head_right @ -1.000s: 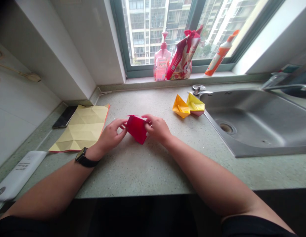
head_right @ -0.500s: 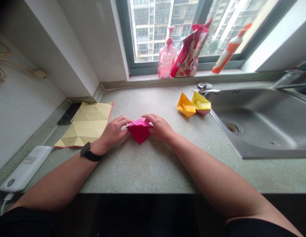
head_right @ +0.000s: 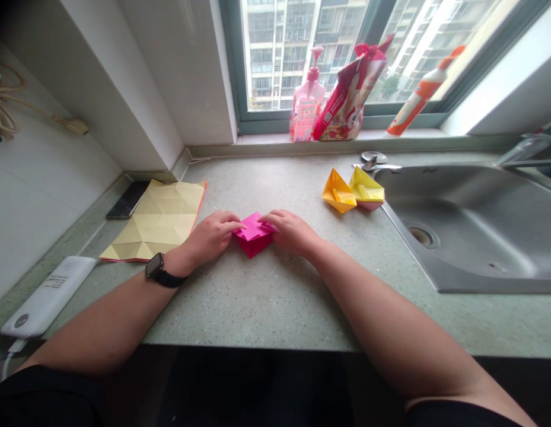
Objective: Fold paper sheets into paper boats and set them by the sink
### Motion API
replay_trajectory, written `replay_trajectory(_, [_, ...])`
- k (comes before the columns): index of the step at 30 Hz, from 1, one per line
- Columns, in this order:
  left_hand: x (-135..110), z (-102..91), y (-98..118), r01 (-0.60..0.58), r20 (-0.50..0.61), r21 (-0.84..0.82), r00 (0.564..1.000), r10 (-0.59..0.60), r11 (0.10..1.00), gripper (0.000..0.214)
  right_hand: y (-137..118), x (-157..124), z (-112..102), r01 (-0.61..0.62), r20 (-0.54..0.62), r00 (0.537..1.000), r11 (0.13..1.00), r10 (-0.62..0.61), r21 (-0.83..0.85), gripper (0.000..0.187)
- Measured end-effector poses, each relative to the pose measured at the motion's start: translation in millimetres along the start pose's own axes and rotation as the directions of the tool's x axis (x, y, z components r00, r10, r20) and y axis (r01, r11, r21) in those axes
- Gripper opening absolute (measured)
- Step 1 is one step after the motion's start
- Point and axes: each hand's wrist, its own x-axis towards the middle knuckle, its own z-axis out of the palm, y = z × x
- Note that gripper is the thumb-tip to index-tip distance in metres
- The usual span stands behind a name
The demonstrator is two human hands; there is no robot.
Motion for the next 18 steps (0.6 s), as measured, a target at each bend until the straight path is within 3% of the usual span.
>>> replay_trajectory(9, [0, 1.8, 2, 0.003, 0.058, -0.081, 0.998, 0.001, 0.997, 0.037, -8, -1, -12, 0.022, 0.133, 0.991, 0.999, -0.018, -0.03, 0.06])
replay_trajectory(18, [2, -4.1, 17, 0.108, 0.032, -0.107, 0.994, -0.105, 0.988, 0.034, -18, 1, -13, -0.011, 0.141, 0.99, 1.0, 0.015, -0.026, 0.029])
